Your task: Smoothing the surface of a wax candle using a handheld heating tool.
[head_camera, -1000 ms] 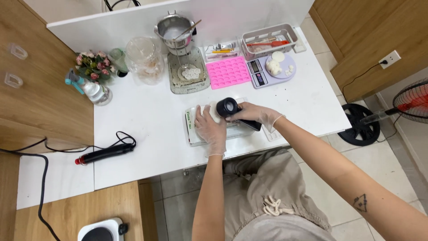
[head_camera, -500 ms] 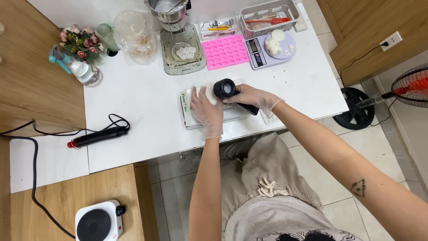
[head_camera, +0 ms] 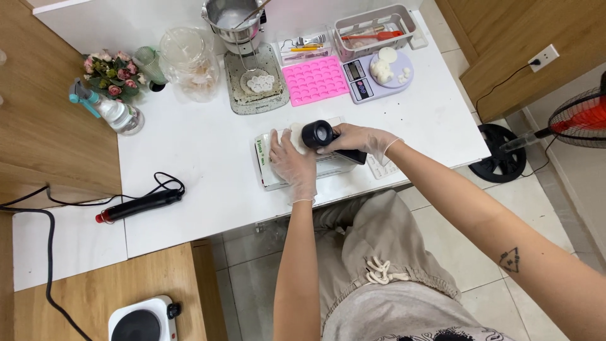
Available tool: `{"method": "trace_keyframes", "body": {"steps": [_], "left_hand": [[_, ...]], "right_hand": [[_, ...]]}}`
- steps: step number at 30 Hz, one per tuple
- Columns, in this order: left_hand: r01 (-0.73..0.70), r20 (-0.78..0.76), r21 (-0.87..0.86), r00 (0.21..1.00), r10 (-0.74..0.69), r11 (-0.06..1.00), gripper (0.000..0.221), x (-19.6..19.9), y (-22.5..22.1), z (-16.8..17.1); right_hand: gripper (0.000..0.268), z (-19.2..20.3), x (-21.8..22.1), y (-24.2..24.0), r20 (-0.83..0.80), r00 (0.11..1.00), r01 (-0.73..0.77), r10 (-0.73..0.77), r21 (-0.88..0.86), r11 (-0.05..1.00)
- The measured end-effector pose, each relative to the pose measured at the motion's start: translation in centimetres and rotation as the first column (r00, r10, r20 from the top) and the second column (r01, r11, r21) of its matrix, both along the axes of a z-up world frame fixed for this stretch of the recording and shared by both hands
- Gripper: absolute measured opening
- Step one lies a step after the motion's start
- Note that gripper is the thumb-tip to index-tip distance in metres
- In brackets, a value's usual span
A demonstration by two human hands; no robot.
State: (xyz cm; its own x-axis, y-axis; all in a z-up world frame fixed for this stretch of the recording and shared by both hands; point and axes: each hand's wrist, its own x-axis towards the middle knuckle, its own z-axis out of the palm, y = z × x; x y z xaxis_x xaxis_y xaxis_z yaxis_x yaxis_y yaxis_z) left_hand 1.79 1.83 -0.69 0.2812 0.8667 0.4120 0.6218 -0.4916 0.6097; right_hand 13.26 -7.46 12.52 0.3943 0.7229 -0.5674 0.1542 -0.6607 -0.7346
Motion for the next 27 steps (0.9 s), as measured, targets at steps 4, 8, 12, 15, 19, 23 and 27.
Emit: {"method": "trace_keyframes", "body": {"steps": [4,8,12,15,19,23,27], "left_hand": [[-0.010,0.019,0.017,1.000,0.010,1.000,0.078,0.0,-0.3,0.6],[-0.009,0.034,0.018,0.999,0.008,1.000,0.078,0.0,-0.4,0.4],[0.014,0.033,0.015,0.999,-0.014,1.000,0.081,-0.3,-0.5,1.0],[-0.001,0.023,0.004,1.000,0.000,1.000,0.083,0.1,-0.2,0.1],[0.022,0.026,0.005,0.999,-0.022,1.000,0.083,-0.5,-0.4,1.3],[0.023,0.014,-0.008,1.000,-0.023,1.000,0.081,-0.4,-0.4,1.2],[0.016,0.015,0.007,1.000,-0.016,1.000,0.083,-0.3,-0.4,1.0]], "right_hand": [[0.033,-1.3,0.3,0.3,-0.024,0.998,0.065,-0.065,0.024,0.998],[0.041,-0.6,0.1,0.0,0.018,1.000,0.016,-0.016,-0.018,1.000],[0.046,0.5,0.0,0.2,0.005,1.000,0.025,-0.024,-0.057,0.998],[0.045,-1.6,0.9,0.7,0.047,0.998,-0.043,0.048,-0.091,0.995],[0.047,-0.4,0.7,0.9,0.016,1.000,0.002,0.000,-0.087,0.996],[0.042,-1.7,1.7,1.0,0.090,0.995,-0.037,0.049,-0.130,0.991],[0.039,-1.7,1.8,0.6,0.071,0.997,-0.032,0.039,-0.102,0.994]]}}
